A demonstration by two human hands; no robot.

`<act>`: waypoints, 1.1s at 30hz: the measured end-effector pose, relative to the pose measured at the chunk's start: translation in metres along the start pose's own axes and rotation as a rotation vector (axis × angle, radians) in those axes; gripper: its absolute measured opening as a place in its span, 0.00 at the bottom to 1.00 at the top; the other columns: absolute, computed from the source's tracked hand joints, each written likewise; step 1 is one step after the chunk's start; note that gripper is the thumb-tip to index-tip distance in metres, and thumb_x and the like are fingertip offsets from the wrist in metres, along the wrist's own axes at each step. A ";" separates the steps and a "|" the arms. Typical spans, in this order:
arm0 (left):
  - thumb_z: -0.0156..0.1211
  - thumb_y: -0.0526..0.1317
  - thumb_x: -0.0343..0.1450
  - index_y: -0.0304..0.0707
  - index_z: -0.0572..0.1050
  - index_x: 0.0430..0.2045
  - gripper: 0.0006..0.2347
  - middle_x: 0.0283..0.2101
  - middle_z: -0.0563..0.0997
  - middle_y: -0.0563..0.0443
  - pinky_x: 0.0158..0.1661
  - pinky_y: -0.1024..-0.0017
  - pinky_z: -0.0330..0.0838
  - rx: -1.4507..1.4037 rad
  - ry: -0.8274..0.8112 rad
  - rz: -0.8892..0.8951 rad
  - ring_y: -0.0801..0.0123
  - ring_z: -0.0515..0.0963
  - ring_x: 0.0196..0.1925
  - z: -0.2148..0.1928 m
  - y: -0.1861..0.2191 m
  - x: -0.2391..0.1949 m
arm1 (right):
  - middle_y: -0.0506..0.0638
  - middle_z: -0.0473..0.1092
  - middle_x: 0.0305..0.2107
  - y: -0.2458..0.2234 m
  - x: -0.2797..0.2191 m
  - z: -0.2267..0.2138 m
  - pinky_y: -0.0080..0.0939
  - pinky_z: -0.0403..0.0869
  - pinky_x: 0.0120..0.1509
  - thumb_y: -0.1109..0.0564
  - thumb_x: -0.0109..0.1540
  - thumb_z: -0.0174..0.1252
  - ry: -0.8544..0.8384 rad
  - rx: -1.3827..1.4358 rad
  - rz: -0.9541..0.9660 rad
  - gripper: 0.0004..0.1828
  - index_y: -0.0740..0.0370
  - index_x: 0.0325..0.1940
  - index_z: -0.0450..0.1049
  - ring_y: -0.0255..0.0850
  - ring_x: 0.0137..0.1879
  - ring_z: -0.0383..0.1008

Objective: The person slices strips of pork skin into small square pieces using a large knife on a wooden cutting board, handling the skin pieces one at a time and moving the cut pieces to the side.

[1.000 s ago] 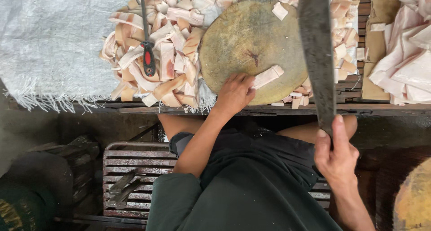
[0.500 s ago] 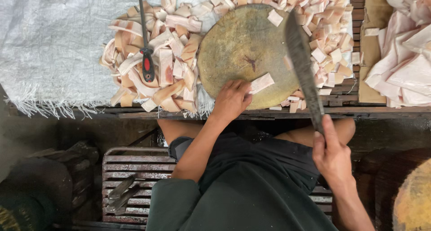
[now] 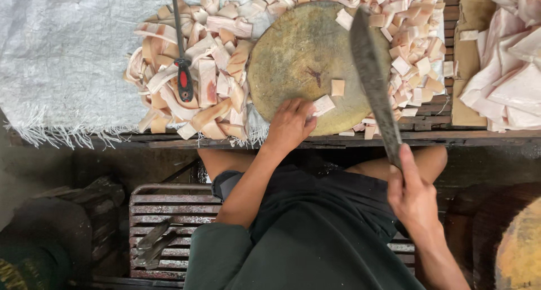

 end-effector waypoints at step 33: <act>0.67 0.42 0.66 0.31 0.77 0.41 0.15 0.46 0.78 0.40 0.59 0.54 0.67 -0.016 0.018 -0.039 0.46 0.75 0.53 -0.010 -0.016 -0.015 | 0.63 0.73 0.27 -0.055 -0.009 -0.001 0.54 0.75 0.34 0.64 0.69 0.58 0.156 0.065 -0.355 0.31 0.65 0.76 0.58 0.55 0.30 0.77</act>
Point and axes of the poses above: each hand's wrist, its own x-axis towards the middle knuckle, its own z-axis out of the palm, y = z × x, the point moved 8 cm from there along x, towards the middle knuckle
